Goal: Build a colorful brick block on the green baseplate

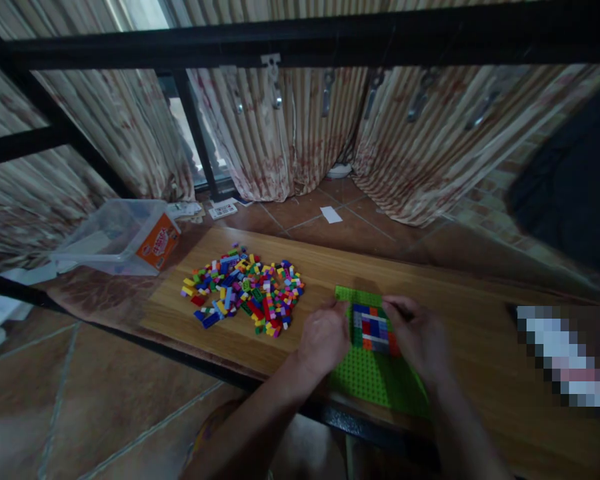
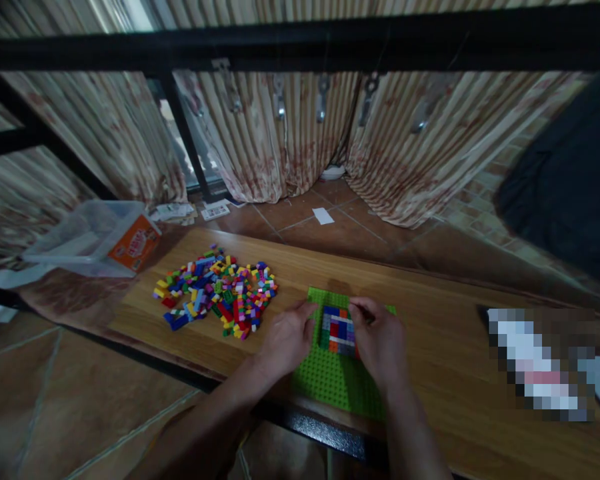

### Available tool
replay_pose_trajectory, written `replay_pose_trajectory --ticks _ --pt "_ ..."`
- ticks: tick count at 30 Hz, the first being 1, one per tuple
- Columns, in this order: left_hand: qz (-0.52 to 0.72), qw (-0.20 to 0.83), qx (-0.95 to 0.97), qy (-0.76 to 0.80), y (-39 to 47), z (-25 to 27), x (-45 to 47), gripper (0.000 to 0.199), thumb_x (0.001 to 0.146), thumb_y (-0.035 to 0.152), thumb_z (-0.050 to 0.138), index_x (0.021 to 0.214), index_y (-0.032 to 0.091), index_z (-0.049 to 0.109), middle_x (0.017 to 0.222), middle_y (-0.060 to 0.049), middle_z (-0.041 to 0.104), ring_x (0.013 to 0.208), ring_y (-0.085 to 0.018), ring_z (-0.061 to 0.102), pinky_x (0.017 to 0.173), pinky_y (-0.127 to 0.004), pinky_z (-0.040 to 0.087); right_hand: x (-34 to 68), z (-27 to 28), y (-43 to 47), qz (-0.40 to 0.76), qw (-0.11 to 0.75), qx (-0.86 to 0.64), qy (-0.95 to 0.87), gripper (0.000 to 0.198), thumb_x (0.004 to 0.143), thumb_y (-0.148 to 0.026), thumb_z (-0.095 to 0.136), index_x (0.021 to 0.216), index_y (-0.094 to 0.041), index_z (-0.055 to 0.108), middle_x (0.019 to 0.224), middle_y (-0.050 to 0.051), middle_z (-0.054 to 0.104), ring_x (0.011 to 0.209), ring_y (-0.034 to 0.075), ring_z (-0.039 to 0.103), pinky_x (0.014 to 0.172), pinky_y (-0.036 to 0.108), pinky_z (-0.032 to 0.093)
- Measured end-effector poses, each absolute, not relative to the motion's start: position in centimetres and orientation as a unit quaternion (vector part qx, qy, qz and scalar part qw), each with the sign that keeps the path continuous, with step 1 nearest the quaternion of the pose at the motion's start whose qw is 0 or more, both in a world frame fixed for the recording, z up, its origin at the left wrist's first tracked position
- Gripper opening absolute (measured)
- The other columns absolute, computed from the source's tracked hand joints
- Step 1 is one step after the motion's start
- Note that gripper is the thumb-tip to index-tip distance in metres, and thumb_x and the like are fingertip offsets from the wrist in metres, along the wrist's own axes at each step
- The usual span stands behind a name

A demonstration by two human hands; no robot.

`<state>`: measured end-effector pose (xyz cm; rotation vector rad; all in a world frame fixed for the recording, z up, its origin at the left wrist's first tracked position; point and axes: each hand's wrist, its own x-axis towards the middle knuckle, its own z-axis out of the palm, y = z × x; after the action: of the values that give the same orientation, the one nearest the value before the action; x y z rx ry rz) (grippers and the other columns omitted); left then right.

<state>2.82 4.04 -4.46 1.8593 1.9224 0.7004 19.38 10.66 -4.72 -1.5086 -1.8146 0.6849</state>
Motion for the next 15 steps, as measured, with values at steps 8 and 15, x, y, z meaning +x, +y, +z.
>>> replay_pose_trajectory --ticks 8,15 --pt "0.269 0.180 0.645 0.693 3.8 -3.7 2.8 0.034 0.090 0.019 0.041 0.117 0.020 0.062 0.109 -0.007 0.069 0.093 -0.021 0.068 0.087 -0.033 0.055 17.7 -6.0 10.3 0.075 0.289 -0.523 -0.799 0.057 0.092 -0.055 0.036 0.124 -0.013 0.058 0.129 0.019 0.059 0.121 0.033 0.052 0.102 0.052 0.040" --pt "0.297 0.181 0.630 0.694 3.7 -3.4 2.5 0.034 0.091 0.023 0.040 0.116 0.021 0.062 0.107 -0.006 0.069 0.092 -0.021 0.068 0.085 -0.035 0.056 17.3 -6.9 10.5 0.006 0.252 -0.519 -0.817 0.065 0.094 -0.059 0.028 0.133 -0.013 0.049 0.139 0.019 0.051 0.135 0.035 0.039 0.106 0.055 0.035"
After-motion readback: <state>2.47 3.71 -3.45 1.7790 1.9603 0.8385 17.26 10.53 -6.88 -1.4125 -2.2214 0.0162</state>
